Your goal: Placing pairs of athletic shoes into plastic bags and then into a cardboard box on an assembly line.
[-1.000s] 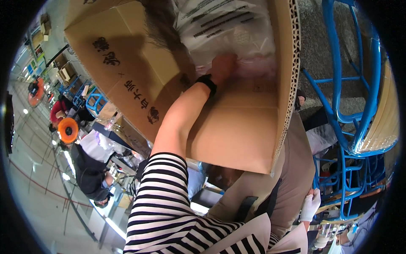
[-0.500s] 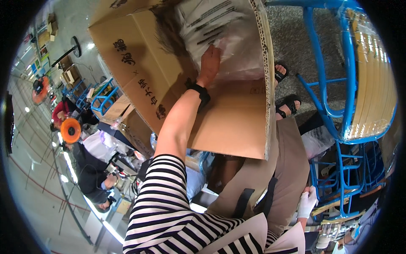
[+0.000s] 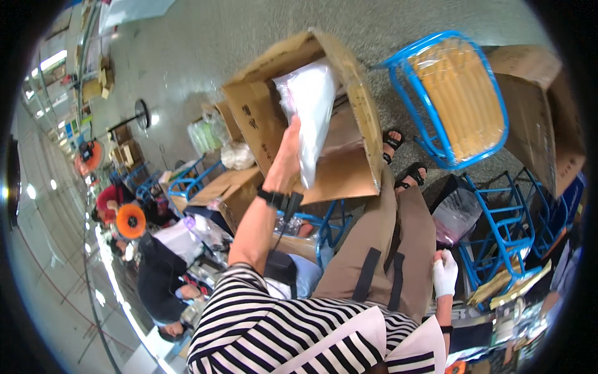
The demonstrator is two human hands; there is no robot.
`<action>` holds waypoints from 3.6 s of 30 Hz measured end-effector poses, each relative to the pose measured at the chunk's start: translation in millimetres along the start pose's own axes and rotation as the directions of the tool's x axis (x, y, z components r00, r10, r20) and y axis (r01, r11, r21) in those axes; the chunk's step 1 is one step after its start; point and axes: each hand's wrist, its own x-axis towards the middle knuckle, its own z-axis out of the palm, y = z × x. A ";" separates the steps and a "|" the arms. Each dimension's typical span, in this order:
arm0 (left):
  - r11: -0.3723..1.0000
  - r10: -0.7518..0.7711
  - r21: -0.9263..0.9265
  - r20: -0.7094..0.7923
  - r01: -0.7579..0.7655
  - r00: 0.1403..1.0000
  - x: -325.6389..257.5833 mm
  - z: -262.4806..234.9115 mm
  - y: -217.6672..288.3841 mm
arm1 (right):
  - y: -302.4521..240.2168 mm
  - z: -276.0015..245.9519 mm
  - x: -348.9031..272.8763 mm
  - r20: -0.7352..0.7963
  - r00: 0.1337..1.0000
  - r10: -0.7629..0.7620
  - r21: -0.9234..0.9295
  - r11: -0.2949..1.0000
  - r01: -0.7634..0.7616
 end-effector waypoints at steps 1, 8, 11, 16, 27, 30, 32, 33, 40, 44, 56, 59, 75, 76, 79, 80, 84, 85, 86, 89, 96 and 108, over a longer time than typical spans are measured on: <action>0.992 -0.067 -0.101 0.040 0.070 0.997 -23.3 12.2 10.9 | -22.6 -0.2 -8.6 -0.011 1.000 -0.025 0.032 0.999 0.025; 0.985 -0.126 -0.071 0.333 0.158 0.935 -159.1 161.7 61.0 | -163.1 -36.4 -78.6 -0.303 0.914 -0.269 0.348 0.861 0.369; 0.983 -0.119 0.184 0.515 0.026 0.849 -194.5 218.9 58.6 | -195.3 -70.4 -121.9 -0.365 0.896 -0.254 0.613 0.658 0.436; 0.962 -0.255 0.259 0.746 0.085 0.615 -253.7 300.1 26.9 | -183.3 -123.0 -197.6 -0.525 0.837 -0.156 0.738 0.407 0.538; 0.857 -0.442 0.492 0.854 -0.152 0.272 -443.6 461.3 -66.4 | 32.2 -73.4 -323.1 -0.711 0.269 0.650 0.573 0.314 0.757; 0.816 -0.426 0.441 0.896 -0.373 0.127 -484.4 467.5 -107.2 | 58.4 -32.7 -342.0 -0.568 0.163 0.807 0.615 0.285 0.735; 0.782 -0.405 0.359 0.914 -0.510 0.021 -515.3 473.9 -147.8 | 83.7 -15.8 -358.8 -0.432 0.262 0.863 0.635 0.085 0.768; 0.760 -0.458 0.388 0.889 -0.522 -0.006 -529.7 473.9 -157.4 | 80.8 -15.2 -378.8 -0.445 0.044 0.894 0.684 0.308 0.661; 0.619 -0.758 0.148 0.370 -0.771 -0.538 -627.6 452.2 -185.6 | 59.6 -47.0 -447.6 -0.857 -0.384 0.343 0.304 0.939 0.159; 0.824 -0.557 -0.106 -0.325 -0.556 -0.764 -664.6 412.9 -163.5 | 116.1 -11.7 -381.1 -0.335 -0.568 0.752 0.258 0.653 0.712; 0.858 -0.513 -0.309 -0.513 -0.410 -0.688 -737.4 391.5 -262.9 | 145.3 62.4 -428.0 -0.340 -0.199 0.919 0.622 0.379 0.685; 0.791 -0.596 -0.281 -0.150 -0.544 -0.789 -777.7 415.7 -314.4 | 117.6 26.3 -486.2 -0.501 0.088 0.861 0.843 0.508 -0.178; 0.711 -0.631 -0.112 0.334 -0.694 -0.700 -821.0 433.1 -355.2 | 235.4 216.7 -376.0 -0.328 -0.094 0.940 0.920 0.296 -0.256; 0.716 -0.625 -0.097 0.353 -0.691 -0.696 -816.1 437.3 -359.1 | 239.6 209.6 -377.3 -0.323 -0.109 0.940 0.923 0.288 -0.255; 0.704 -0.636 -0.090 0.361 -0.704 -0.682 -810.0 448.8 -371.1 | 248.9 201.2 -393.8 -0.270 -0.124 0.955 0.956 0.251 -0.155; 0.706 -0.652 -0.070 0.326 -0.705 -0.685 -807.6 454.6 -373.9 | 253.5 194.3 -403.9 -0.258 -0.149 0.955 0.966 0.249 -0.076; 0.688 -0.659 -0.060 0.365 -0.723 -0.658 -800.5 461.2 -376.2 | 269.7 163.1 -407.5 0.061 -0.355 0.933 0.983 0.006 0.184; 0.693 -0.657 -0.052 0.368 -0.720 -0.658 -798.3 460.5 -381.7 | 274.2 161.9 -399.3 0.060 -0.347 0.936 0.990 -0.013 0.137; 0.681 -0.670 -0.049 0.364 -0.731 -0.648 -795.0 461.8 -380.9 | 274.6 158.3 -389.0 0.063 -0.334 0.940 0.995 -0.032 0.098; 0.676 -0.685 -0.028 0.345 -0.737 -0.642 -789.9 464.5 -378.7 | 285.1 150.3 -369.4 0.071 -0.334 0.940 0.997 -0.062 0.036; 0.673 -0.709 0.073 0.348 -0.736 -0.614 -783.3 474.1 -367.6 | 258.0 155.9 -384.6 -0.134 -0.332 0.934 0.981 0.077 -0.181; 0.712 -0.671 -0.056 0.241 -0.700 -0.702 -814.0 437.4 -372.2 | 267.4 197.3 -470.4 -0.117 -0.372 0.921 0.899 0.257 0.354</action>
